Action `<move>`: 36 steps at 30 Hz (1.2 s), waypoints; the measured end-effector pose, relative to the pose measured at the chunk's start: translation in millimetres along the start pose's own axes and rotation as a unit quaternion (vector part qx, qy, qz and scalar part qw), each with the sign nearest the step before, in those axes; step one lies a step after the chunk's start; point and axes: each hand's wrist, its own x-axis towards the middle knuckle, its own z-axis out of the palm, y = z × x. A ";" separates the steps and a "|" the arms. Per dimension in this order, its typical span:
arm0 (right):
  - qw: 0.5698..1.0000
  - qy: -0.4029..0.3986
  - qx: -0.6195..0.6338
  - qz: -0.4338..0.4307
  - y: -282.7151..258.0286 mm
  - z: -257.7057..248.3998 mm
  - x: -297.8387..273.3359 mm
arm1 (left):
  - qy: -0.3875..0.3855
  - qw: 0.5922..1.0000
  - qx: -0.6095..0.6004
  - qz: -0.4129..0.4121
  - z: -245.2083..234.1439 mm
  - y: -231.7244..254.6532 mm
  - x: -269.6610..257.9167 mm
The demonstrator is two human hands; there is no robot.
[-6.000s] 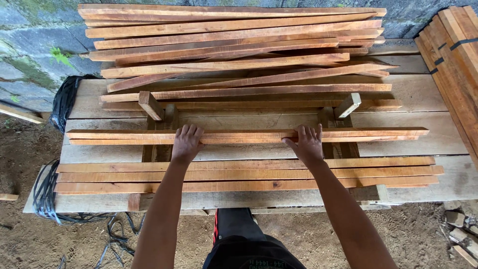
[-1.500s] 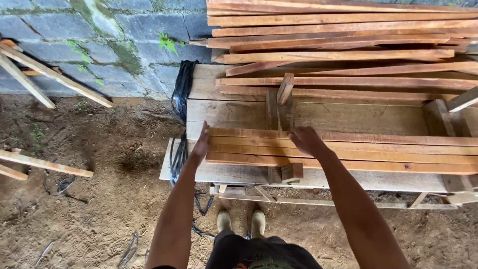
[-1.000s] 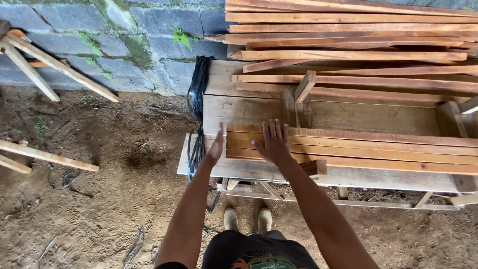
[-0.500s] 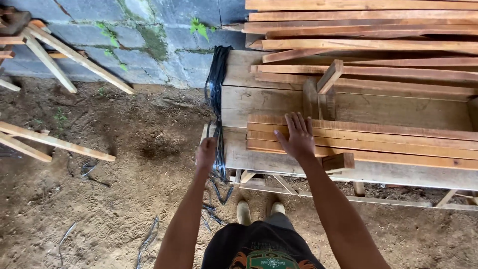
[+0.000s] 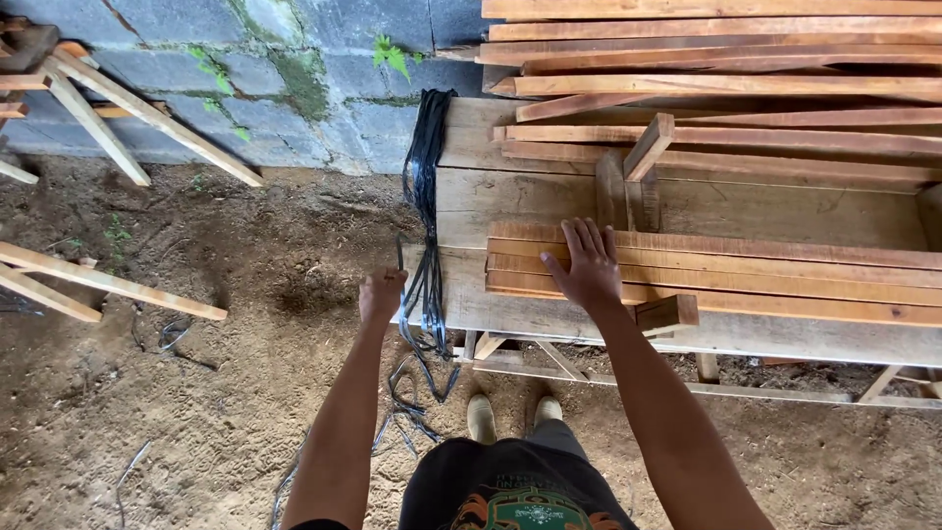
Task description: Bundling multiple thin wood planks together using ties.
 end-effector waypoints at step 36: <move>0.954 -0.001 0.273 0.124 -29.1 -42.5 15.2 | 0.118 0.878 -0.040 0.463 -130.4 197.4 -92.0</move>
